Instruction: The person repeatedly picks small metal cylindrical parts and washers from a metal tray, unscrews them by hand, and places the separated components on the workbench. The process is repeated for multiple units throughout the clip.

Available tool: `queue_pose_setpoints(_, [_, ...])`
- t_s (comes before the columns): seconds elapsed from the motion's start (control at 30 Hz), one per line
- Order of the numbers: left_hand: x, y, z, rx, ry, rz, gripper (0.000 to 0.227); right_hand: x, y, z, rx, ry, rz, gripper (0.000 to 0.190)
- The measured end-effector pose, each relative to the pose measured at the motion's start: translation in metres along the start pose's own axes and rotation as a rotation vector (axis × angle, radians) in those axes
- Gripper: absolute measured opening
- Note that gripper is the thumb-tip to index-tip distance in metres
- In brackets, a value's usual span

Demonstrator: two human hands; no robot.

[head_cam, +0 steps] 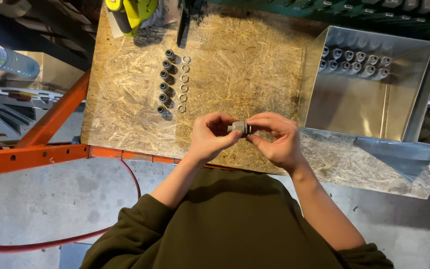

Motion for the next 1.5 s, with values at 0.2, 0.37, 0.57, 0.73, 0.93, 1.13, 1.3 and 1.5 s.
queue_pose_setpoints(0.2, [0.002, 0.001, 0.004, -0.011, -0.010, 0.005, 0.044, 0.002, 0.003, 0.007, 0.053, 0.020, -0.017, 0.038])
queue_pose_setpoints(0.37, [0.002, 0.000, 0.003, 0.004, -0.007, 0.007, 0.044, 0.003, 0.000, 0.005, -0.003, -0.061, -0.014, 0.034])
queue_pose_setpoints(0.57, [0.005, -0.005, 0.020, -0.179, -0.102, -0.023, 0.036, 0.007, 0.003, 0.001, -0.038, -0.151, -0.031, 0.034])
queue_pose_setpoints(0.73, [0.009, -0.016, 0.011, -0.178, -0.113, -0.050, 0.035, 0.020, 0.012, 0.003, -0.005, -0.100, -0.009, 0.042])
queue_pose_setpoints(0.93, [0.012, -0.022, 0.005, -0.141, -0.105, -0.055, 0.034, 0.030, 0.016, -0.007, -0.055, -0.070, 0.051, 0.027])
queue_pose_setpoints(1.13, [0.008, -0.029, 0.030, -0.220, -0.165, -0.095, 0.032, 0.039, 0.026, 0.013, -0.051, -0.266, 0.117, 0.025])
queue_pose_setpoints(1.3, [0.005, -0.042, 0.039, -0.255, -0.240, -0.176, 0.030, 0.052, 0.045, 0.028, -0.081, -0.366, 0.204, 0.026])
queue_pose_setpoints(1.5, [-0.002, -0.063, 0.035, -0.256, -0.238, -0.260, 0.033, 0.068, 0.057, -0.006, -0.050, -0.128, 0.291, 0.045])
Point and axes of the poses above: each hand's wrist, its own x-axis towards the middle knuckle, its own y-axis out of the palm, z = x × y, the point moved 10 cm from there along x, towards the middle knuckle, and after that the axes turned 6 degrees about x, right-handed, at the moved point
